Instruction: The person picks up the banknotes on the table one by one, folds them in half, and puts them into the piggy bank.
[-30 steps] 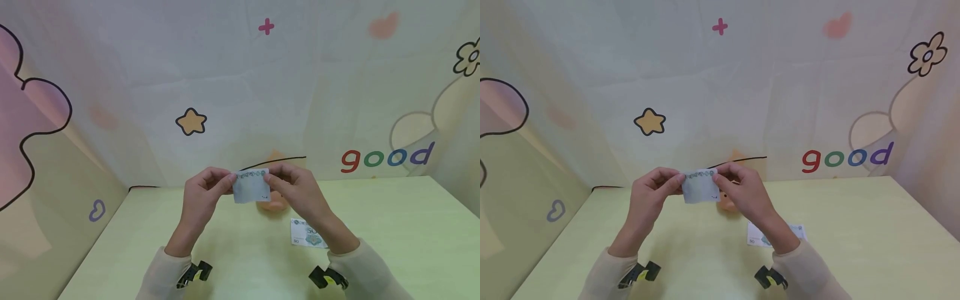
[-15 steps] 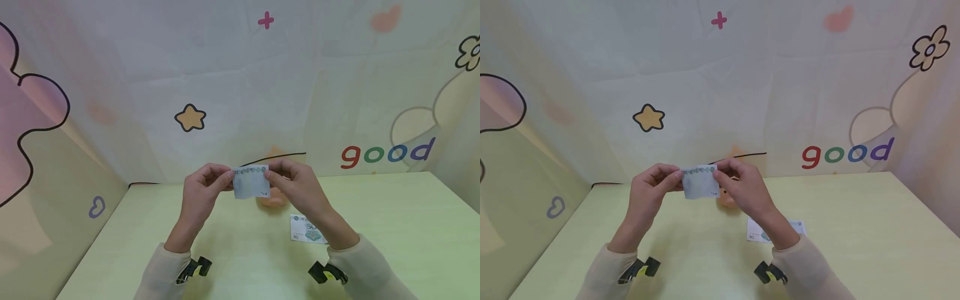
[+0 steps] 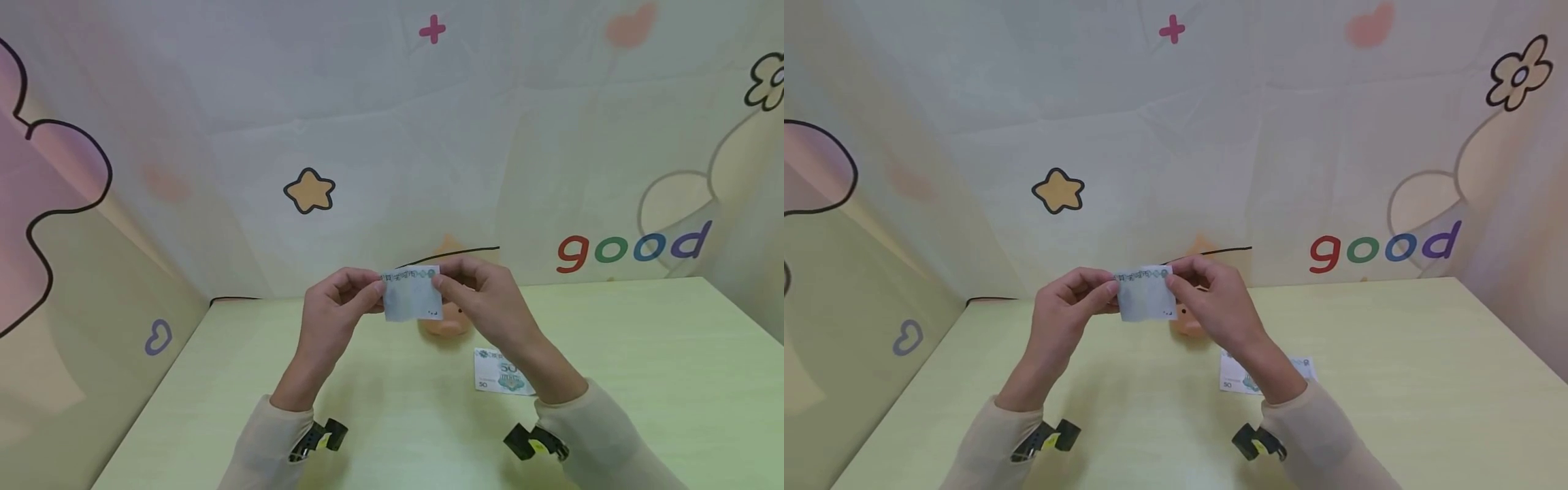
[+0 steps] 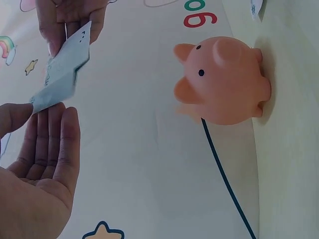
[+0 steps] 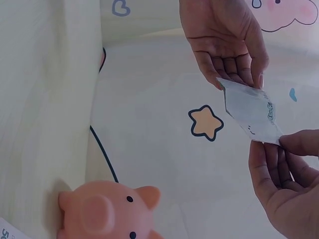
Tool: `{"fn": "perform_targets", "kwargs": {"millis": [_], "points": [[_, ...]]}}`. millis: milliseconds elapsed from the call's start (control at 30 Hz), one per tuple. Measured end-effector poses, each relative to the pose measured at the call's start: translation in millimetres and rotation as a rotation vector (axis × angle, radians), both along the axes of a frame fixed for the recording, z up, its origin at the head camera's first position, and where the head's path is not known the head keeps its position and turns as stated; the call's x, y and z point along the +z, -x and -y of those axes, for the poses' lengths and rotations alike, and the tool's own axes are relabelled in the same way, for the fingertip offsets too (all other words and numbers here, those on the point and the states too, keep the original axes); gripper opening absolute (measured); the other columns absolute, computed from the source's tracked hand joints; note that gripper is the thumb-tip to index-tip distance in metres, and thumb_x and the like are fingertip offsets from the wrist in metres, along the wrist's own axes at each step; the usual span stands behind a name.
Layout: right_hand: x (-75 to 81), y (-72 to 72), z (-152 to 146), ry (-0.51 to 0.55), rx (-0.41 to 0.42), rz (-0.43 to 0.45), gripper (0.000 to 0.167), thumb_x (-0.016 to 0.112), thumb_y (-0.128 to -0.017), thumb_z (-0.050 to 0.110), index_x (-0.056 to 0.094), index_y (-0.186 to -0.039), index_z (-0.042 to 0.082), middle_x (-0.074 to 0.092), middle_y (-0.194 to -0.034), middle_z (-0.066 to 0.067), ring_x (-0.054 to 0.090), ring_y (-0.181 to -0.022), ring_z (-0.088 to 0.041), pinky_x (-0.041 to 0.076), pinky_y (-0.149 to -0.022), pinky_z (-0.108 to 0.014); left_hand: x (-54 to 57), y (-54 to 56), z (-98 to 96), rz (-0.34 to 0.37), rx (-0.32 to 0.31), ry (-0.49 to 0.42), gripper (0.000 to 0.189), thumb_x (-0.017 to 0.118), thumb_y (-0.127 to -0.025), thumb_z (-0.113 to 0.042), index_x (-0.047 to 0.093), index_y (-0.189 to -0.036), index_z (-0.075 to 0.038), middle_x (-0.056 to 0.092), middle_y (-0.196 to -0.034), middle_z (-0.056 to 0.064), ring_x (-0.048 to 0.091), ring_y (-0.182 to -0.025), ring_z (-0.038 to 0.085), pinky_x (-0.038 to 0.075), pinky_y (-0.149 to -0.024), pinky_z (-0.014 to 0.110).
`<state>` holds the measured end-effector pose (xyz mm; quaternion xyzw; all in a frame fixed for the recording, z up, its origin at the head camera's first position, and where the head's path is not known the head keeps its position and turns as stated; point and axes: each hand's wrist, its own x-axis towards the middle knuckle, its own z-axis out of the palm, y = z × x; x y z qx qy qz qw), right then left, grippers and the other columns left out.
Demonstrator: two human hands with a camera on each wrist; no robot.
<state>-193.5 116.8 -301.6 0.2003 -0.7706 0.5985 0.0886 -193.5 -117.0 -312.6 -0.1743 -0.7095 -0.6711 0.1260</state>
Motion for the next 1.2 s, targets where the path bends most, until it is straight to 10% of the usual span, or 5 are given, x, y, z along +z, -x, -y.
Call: {"fn": "perform_targets", "kwargs": {"millis": [1200], "points": [[0.3,1.8,-3.3,0.084,-0.048,-0.054,0.017,0.067,-0.105,0.005,0.072,-0.118,-0.005,0.071,-0.112,-0.016,0.071,-0.095,-0.026,0.062,-0.083,-0.025,-5.1,1.7,-5.3,0.016,-0.015,0.066,0.012,0.073,-0.101,-0.005,0.075,-0.108,0.004,0.072,-0.106,0.015,0.071,-0.088,0.027,0.065,-0.083,0.033]]}}
